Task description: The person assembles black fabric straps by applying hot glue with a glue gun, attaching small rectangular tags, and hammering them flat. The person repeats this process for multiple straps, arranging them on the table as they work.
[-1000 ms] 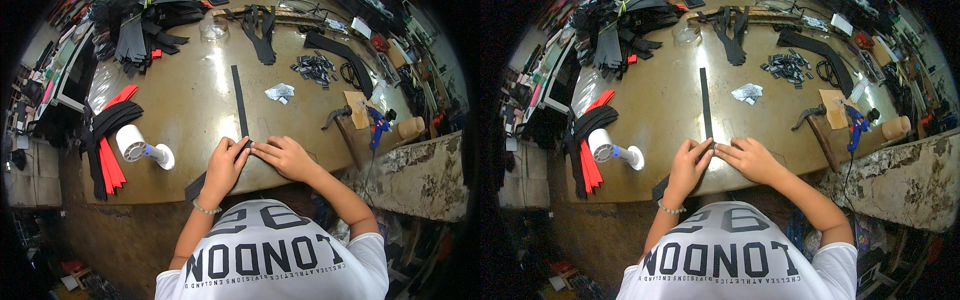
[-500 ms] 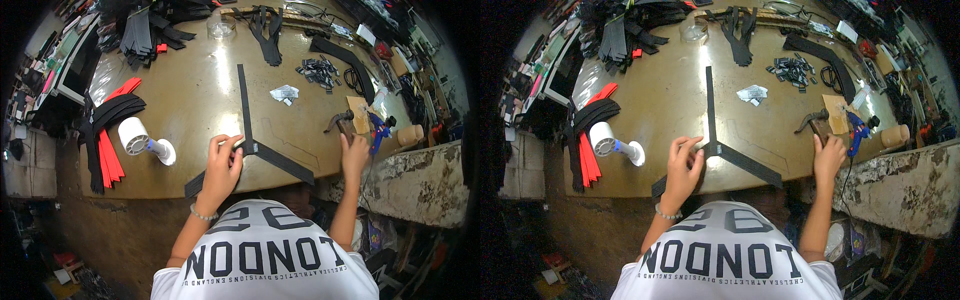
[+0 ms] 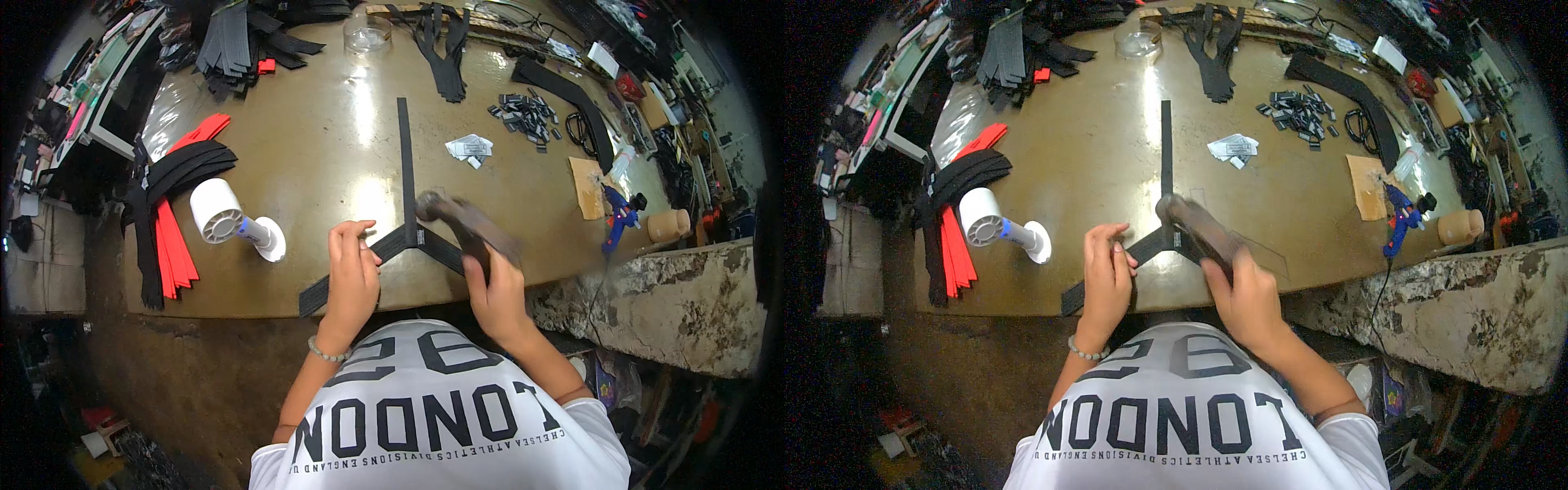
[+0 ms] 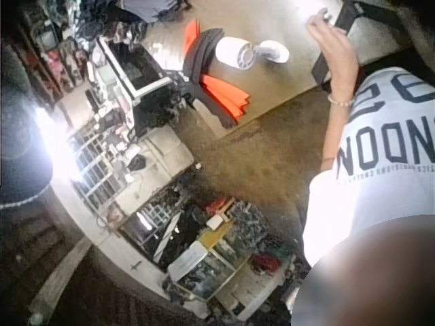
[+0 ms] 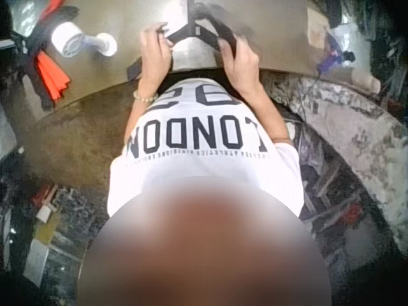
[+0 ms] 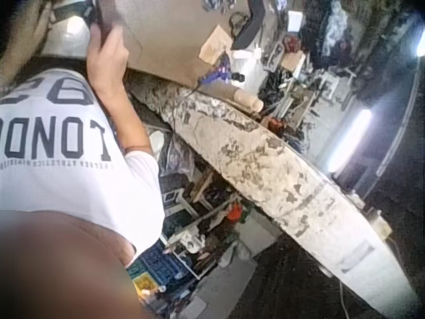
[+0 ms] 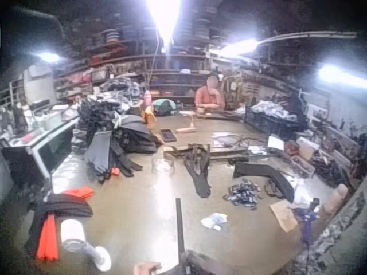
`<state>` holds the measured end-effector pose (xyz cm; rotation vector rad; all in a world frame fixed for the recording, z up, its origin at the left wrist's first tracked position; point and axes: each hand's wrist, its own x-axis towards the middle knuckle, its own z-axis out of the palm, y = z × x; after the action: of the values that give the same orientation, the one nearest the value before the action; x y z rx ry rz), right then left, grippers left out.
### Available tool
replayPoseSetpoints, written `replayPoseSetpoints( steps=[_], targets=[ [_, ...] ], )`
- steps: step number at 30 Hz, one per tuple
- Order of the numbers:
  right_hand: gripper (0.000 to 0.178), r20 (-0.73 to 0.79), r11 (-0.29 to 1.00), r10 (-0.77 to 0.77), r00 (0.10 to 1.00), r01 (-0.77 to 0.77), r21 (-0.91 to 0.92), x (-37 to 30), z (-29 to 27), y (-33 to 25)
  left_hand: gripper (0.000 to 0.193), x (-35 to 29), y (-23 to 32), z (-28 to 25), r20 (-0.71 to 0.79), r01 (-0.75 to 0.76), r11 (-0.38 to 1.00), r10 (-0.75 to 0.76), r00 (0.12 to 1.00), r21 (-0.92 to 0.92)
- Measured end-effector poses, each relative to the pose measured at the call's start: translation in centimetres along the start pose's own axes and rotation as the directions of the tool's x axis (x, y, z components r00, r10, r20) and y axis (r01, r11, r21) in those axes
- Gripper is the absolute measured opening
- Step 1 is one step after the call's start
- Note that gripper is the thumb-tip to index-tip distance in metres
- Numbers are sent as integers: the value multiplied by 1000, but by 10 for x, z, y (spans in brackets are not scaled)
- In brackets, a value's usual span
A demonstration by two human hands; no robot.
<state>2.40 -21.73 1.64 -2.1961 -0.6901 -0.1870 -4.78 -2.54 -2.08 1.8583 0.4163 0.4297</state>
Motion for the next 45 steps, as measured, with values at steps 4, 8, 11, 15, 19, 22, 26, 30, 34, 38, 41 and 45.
replayPoseSetpoints(
  steps=[4, 8, 11, 15, 19, 22, 26, 30, 34, 38, 41, 45],
  targets=[
    [32, 444, 964, 172, 879, -57, -260, -3, -4, -7, 22, 1, 5, -4, 46, -145, 972, 139, 989, 187],
    [34, 71, 956, 183, 980, -161, -246, -4, -18, 31, 28, 2, 11, -2, 166, -167, 926, 116, 979, 339],
    [34, -162, 856, 152, 975, -212, -471, 11, -43, 84, 27, 10, 18, -1, 290, -352, 729, 217, 932, 587],
    [28, -202, 743, -59, 978, -92, -663, 32, -58, 100, 20, 23, 28, -10, 410, -480, 711, 287, 866, 514],
    [37, 477, 810, 116, 871, -360, 462, 43, -7, 51, 20, 16, 34, 0, 116, -73, 987, 90, 989, -141],
    [30, 785, 233, -129, 605, -751, 618, 59, 38, 27, 31, 2, 36, 21, 155, 191, 872, -135, 979, -451],
    [36, 599, 809, 39, 800, -377, 451, 79, 52, 32, 28, -10, 42, 10, 367, 349, 932, -293, 883, -95],
    [40, 738, 796, -25, 674, -433, 422, 79, 38, 48, 19, 8, 45, -1, 7, -414, 750, 480, 877, 517],
    [29, 872, 745, -28, 489, -571, 344, 90, 40, 48, 21, 26, 34, -4, 224, 76, 987, -106, 969, 138],
    [37, 724, 415, -51, 688, -645, 642, 115, 43, 35, 17, 25, 18, 7, 165, -98, 983, 72, 984, 154],
    [29, 423, 712, -230, 877, -145, 687, 106, 23, 26, 15, 27, 7, 13, 98, -192, 946, 172, 980, 260],
    [42, 383, 899, -301, 873, 126, 420, 80, 14, 19, 14, 24, -2, 21, -20, -200, 906, 223, 975, 372]
  ],
)
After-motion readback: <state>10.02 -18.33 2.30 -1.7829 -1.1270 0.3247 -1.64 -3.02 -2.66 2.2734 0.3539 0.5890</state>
